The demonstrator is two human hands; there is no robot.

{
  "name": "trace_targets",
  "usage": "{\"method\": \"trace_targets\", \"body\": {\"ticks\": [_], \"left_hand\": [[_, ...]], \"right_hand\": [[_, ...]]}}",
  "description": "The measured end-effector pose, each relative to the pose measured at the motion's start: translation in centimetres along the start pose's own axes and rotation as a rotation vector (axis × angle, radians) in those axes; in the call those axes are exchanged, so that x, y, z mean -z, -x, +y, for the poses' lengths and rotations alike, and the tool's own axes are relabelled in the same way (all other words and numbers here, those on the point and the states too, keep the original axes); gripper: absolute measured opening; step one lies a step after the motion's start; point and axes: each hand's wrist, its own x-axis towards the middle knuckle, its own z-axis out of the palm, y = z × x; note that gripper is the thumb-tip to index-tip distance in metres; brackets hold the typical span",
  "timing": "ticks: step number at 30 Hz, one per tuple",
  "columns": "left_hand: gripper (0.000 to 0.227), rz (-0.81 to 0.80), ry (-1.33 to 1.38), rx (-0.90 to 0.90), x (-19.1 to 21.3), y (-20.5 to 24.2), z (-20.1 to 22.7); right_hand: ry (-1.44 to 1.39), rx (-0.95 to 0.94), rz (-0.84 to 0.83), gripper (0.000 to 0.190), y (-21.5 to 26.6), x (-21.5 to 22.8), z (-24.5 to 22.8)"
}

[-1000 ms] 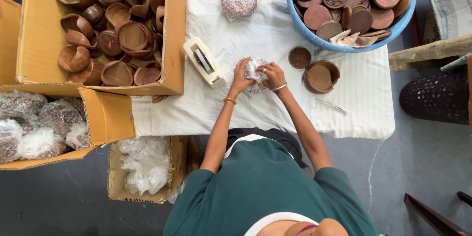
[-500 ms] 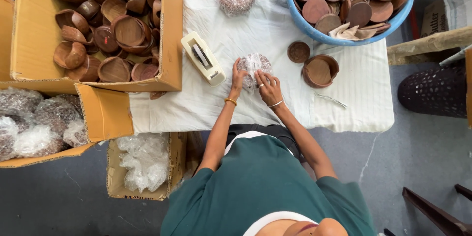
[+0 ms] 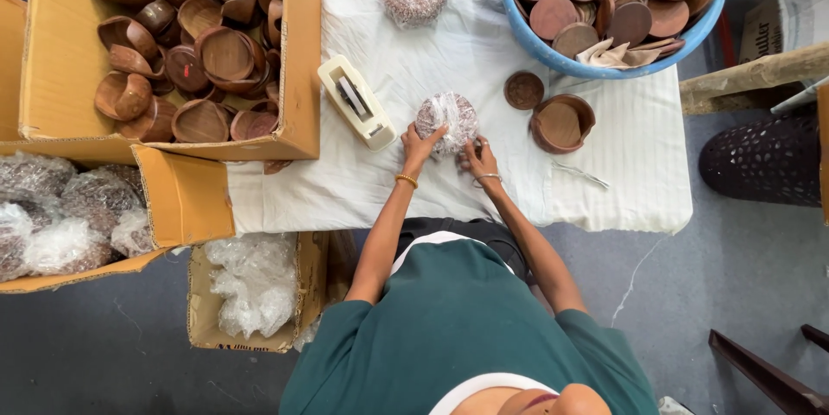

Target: The person wipes a small wooden bowl with a cloth, then wraps it in bubble wrap and secures it with tape. They repeat the wrapping process for a second wooden item. The wrapped items are placed on the table next to a blue basin filled with wooden coasters and a cardboard box of wooden bowls.

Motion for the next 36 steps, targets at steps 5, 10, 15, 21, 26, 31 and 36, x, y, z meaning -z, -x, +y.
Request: {"method": "trace_targets", "body": {"ticks": [5, 10, 15, 21, 26, 31, 36], "left_hand": [[0.113, 0.074, 0.139, -0.057, -1.1, 0.4, 1.3], [0.120, 0.114, 0.321, -0.201, -3.6, -5.6, -0.4], [0.095, 0.229, -0.246, -0.047, -1.3, -3.1, 4.5], [0.075, 0.492, -0.406, -0.557, -1.8, 1.0, 6.6], [0.041, 0.498, -0.687, -0.876, -3.8, -1.8, 2.2], [0.036, 0.478, -0.878, -1.050, -4.2, -1.6, 0.3], [0.059, 0.375, -0.752, -0.924, -6.4, -3.6, -3.7]], "right_hand": [[-0.035, 0.012, 0.007, 0.085, 0.3, -1.9, -5.5], [-0.056, 0.017, 0.088, 0.090, -2.3, -3.0, -9.4], [0.403, -0.050, 0.177, 0.092, -2.3, -3.7, -12.1], [0.762, 0.214, 0.316, 0.096, -0.9, -4.3, -13.9], [0.817, 0.467, 0.314, 0.087, -4.0, -2.7, -8.7], [0.750, 0.792, 0.430, 0.040, -1.5, -4.7, -14.4], [0.705, 0.772, -0.041, 0.023, -0.8, -13.9, -17.7]]}}
